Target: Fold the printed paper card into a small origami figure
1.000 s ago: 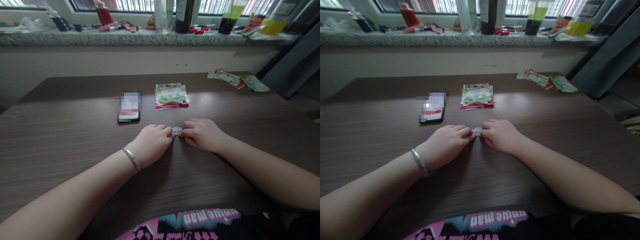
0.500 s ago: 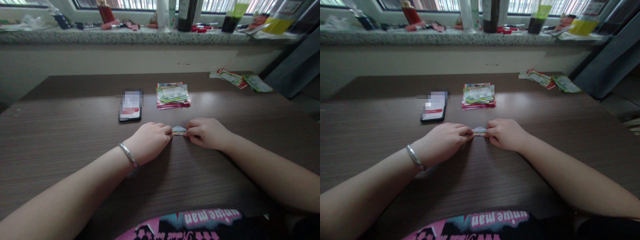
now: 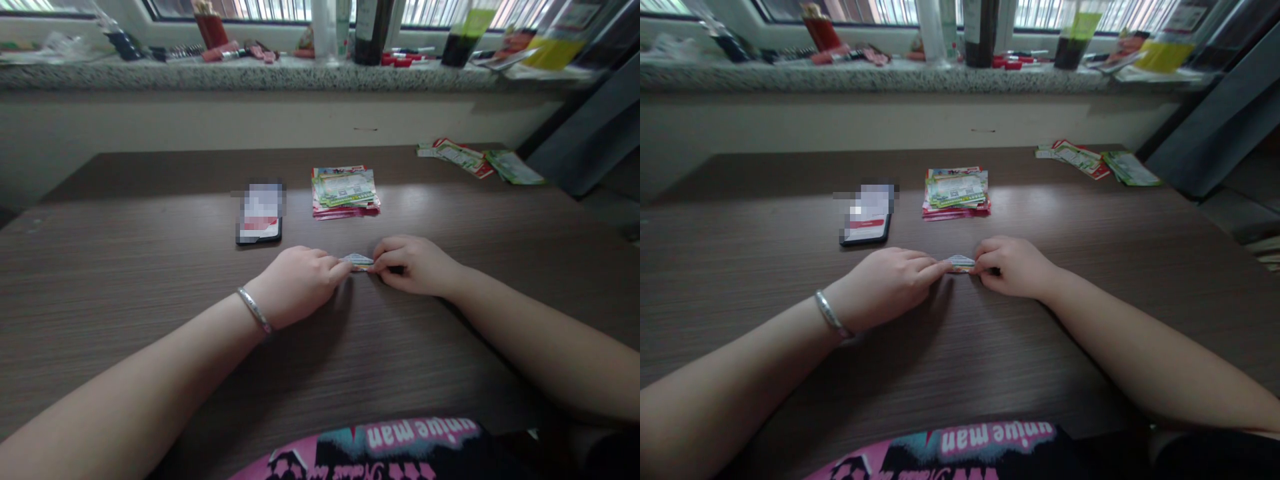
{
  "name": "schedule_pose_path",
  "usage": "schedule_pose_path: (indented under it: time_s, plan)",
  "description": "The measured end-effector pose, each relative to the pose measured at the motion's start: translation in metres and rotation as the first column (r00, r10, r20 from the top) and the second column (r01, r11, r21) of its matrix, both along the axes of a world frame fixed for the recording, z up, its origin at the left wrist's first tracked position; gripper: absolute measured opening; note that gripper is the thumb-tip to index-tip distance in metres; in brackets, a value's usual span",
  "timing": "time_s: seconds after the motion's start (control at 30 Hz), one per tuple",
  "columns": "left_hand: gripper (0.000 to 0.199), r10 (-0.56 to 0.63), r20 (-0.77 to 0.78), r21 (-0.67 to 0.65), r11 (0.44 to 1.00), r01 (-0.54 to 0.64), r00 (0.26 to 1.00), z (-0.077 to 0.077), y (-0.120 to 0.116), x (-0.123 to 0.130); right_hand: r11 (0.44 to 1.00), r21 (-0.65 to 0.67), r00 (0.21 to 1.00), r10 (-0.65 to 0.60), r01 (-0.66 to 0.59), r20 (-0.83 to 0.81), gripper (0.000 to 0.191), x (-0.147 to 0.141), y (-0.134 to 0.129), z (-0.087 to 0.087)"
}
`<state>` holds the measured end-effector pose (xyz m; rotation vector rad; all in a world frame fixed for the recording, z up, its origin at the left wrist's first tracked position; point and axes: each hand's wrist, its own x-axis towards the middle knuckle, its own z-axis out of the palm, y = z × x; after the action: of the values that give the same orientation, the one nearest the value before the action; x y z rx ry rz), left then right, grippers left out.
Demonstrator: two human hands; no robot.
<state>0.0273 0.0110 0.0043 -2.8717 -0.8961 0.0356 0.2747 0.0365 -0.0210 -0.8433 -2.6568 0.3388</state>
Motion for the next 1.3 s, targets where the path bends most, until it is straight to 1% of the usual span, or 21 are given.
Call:
schedule_pose_path:
  time_s: [0.07, 0.1, 0.3, 0.53, 0.73, 0.8, 0.9, 1.13, 1.3]
  plan:
    - [0.038, -0.018, 0.003, 0.014, 1.000, 0.018, 1.000, -0.0007, -0.0003, -0.0006, 1.000, 0.007, 1.000, -0.006, 0.006, -0.008, 0.018, -0.0013, -0.0009, -0.0002]
    - [0.039, -0.024, -0.001, 0.019, 1.000, 0.024, 1.000, -0.0011, -0.0005, -0.0008, 1.000, 0.012, 1.000, -0.014, 0.014, -0.007, 0.018, -0.0022, -0.0017, 0.0002]
    - [0.036, 0.002, -0.006, 0.014, 1.000, -0.002, 1.000, -0.0025, -0.0021, -0.0001, 0.999, 0.010, 0.999, -0.036, 0.036, 0.021, 0.018, -0.0059, -0.0042, 0.0037]
    - [0.037, -0.020, -0.009, 0.012, 1.000, 0.020, 1.000, -0.0039, -0.0003, 0.0003, 0.999, -0.016, 0.999, -0.037, 0.037, 0.020, 0.017, -0.0059, -0.0032, 0.0038]
    - [0.039, 0.032, 0.046, -0.039, 0.999, -0.031, 0.998, -0.0008, -0.0017, 0.0032, 0.999, 0.000, 0.998, -0.045, 0.045, 0.038, 0.016, -0.0067, -0.0041, 0.0059]
    - [0.040, 0.052, 0.044, -0.061, 0.997, -0.049, 0.998, 0.0013, -0.0028, 0.0044, 0.999, 0.015, 0.997, -0.047, 0.047, 0.053, 0.016, -0.0066, -0.0044, 0.0062]
    - [0.040, 0.067, 0.030, -0.056, 0.996, -0.066, 0.997, 0.0040, -0.0043, 0.0048, 0.998, 0.037, 0.996, -0.057, 0.054, 0.075, 0.016, -0.0066, -0.0047, 0.0068]
    - [0.031, 0.003, 0.023, -0.053, 0.999, -0.002, 1.000, 0.0041, 0.0021, -0.0017, 0.997, 0.057, 0.995, -0.050, 0.045, 0.083, 0.016, -0.0066, -0.0056, 0.0066]
    - [0.030, -0.013, 0.040, -0.029, 0.999, 0.014, 0.999, -0.0005, 0.0051, -0.0023, 0.998, 0.038, 0.999, -0.044, 0.044, 0.021, 0.018, -0.0056, -0.0044, 0.0018]
